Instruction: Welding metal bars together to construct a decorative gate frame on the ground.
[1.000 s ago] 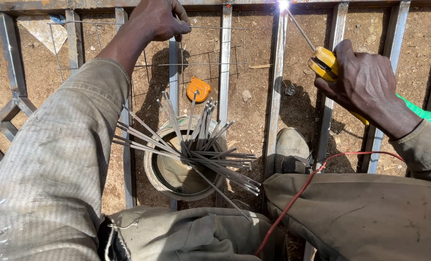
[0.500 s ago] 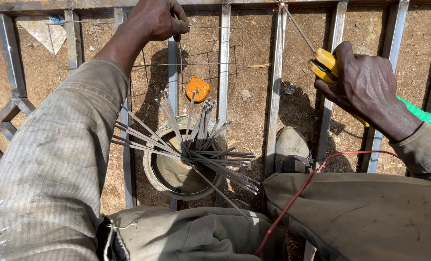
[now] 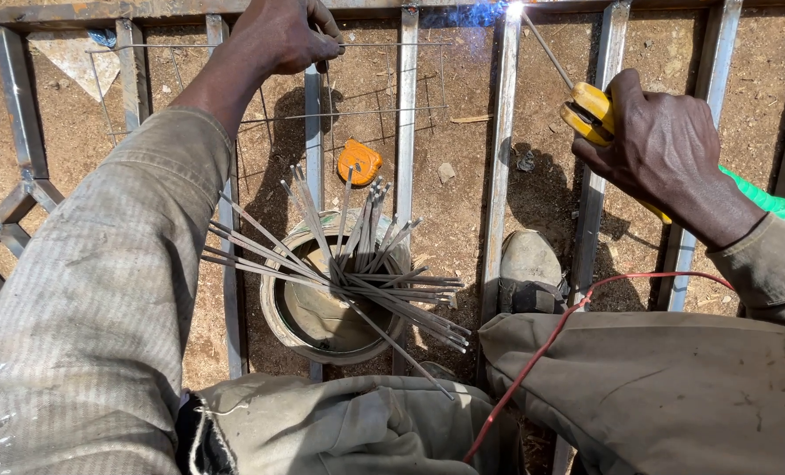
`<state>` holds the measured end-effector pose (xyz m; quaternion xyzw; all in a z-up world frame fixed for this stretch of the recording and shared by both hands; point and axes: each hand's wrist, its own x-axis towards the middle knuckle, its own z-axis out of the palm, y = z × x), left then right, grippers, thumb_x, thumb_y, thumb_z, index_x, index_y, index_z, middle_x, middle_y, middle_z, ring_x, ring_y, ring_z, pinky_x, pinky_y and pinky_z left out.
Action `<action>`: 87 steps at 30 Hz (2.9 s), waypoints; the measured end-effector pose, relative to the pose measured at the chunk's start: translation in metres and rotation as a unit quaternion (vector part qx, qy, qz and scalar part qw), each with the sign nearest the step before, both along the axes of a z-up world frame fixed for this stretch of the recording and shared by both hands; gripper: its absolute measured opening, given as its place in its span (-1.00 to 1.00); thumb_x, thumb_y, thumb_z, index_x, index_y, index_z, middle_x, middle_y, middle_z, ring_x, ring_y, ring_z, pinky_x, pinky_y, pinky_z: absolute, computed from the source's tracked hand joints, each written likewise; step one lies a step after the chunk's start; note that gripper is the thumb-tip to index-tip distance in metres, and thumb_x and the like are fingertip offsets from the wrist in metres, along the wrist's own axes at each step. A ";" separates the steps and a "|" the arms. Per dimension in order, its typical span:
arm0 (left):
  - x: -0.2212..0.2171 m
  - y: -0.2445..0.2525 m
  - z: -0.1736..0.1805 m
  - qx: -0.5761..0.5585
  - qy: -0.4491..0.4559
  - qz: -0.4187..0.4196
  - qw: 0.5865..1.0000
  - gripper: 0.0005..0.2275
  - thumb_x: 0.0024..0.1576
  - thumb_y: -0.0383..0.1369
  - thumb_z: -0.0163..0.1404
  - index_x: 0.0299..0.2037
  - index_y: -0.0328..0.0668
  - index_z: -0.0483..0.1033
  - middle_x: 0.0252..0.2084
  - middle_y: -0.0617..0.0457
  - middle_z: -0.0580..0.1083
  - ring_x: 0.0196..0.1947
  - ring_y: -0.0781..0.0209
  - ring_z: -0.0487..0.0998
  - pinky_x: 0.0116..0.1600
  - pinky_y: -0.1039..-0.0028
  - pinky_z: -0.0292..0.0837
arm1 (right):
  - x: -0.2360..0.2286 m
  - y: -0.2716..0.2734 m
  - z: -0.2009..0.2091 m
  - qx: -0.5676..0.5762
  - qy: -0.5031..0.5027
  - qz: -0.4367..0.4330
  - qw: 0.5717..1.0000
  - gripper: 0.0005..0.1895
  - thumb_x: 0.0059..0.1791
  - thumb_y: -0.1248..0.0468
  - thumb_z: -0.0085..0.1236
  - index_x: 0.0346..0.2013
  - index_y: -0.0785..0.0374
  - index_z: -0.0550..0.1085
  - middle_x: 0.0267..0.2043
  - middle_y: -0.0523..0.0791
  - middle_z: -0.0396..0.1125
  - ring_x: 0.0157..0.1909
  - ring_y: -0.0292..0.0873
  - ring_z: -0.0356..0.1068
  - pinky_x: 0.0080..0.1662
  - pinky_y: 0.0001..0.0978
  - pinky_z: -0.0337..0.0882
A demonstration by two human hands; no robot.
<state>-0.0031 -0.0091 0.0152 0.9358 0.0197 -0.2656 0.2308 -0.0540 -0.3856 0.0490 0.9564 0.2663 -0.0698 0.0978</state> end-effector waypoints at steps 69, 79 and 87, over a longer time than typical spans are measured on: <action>0.004 -0.023 0.080 -0.087 -0.039 0.068 0.993 -0.90 -0.04 -0.44 0.05 -0.33 -0.11 0.48 -0.48 0.05 0.43 -0.50 0.35 0.34 -0.39 0.54 0.20 | -0.007 -0.019 0.035 0.106 0.085 -0.129 0.982 -0.57 -0.19 -0.01 -0.02 -0.37 0.26 0.12 -0.70 0.05 0.16 -0.73 0.09 0.12 -0.66 -0.15 0.09; 0.013 0.000 0.065 -0.100 -0.150 0.084 0.980 -0.91 0.06 -0.50 -0.05 -0.28 -0.15 0.47 -0.49 0.08 0.41 -0.48 0.49 0.38 -0.50 0.70 0.21 | 0.000 -0.004 0.090 0.233 0.087 -0.137 0.959 -0.61 -0.22 0.07 0.01 -0.37 0.24 0.11 -0.68 0.03 0.15 -0.71 0.06 0.12 -0.63 -0.17 0.06; 0.025 0.023 0.040 -0.249 -0.128 0.096 0.955 -0.87 0.24 -0.40 -0.26 -0.11 -0.23 0.31 -0.32 0.01 0.35 -0.65 0.42 0.08 -0.60 0.68 -0.09 | 0.014 0.003 0.131 0.335 0.049 -0.098 0.936 -0.61 -0.16 0.06 0.01 -0.35 0.28 0.14 -0.72 -0.08 0.10 -0.75 -0.16 0.07 -0.64 -0.37 0.00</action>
